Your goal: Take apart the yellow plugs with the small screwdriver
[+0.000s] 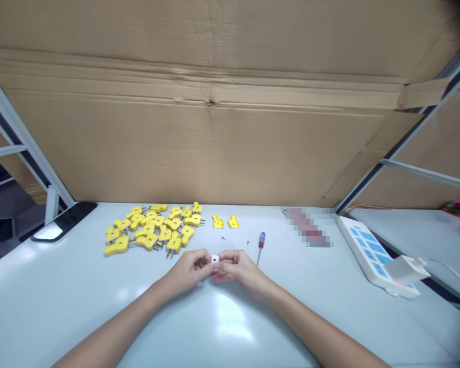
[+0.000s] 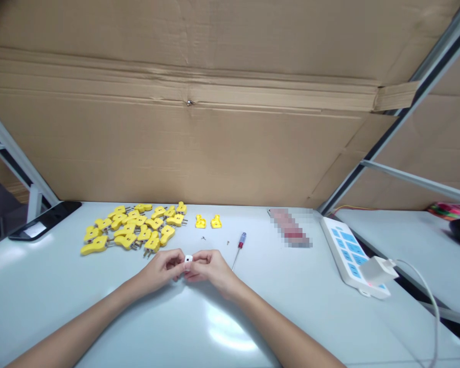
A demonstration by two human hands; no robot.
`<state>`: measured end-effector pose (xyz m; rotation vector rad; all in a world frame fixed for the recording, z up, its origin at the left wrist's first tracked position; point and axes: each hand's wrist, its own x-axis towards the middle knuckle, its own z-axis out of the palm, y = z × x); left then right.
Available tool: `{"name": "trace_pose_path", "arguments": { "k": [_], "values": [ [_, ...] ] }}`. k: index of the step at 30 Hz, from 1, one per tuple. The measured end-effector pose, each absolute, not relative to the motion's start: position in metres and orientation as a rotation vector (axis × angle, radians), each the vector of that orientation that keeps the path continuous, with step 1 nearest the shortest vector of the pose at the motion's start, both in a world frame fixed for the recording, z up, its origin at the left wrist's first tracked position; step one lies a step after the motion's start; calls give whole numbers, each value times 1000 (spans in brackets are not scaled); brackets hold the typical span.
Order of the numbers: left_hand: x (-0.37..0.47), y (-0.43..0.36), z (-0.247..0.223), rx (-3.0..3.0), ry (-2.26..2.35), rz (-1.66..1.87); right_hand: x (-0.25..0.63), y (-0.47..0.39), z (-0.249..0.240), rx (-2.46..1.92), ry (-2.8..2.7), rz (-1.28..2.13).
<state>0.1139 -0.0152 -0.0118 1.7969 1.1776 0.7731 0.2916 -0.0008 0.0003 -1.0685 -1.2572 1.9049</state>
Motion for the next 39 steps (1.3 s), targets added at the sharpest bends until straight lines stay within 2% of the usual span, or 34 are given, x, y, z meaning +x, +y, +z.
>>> {"name": "trace_pose_path", "arguments": {
  "k": [17, 25, 31, 39],
  "values": [
    [114, -14, -14, 1843, 1221, 723, 290, -1, -7, -1059, -1310, 1869],
    [116, -20, -9, 2071, 1348, 797, 293, 1, -8, -929, -1485, 1778],
    [104, -21, -5, 2275, 1239, 732, 298, 0, -6, -837, -1671, 1641],
    [104, -15, -17, 2168, 1212, 728, 293, -5, -6, -861, -1656, 1669]
  ]
}}
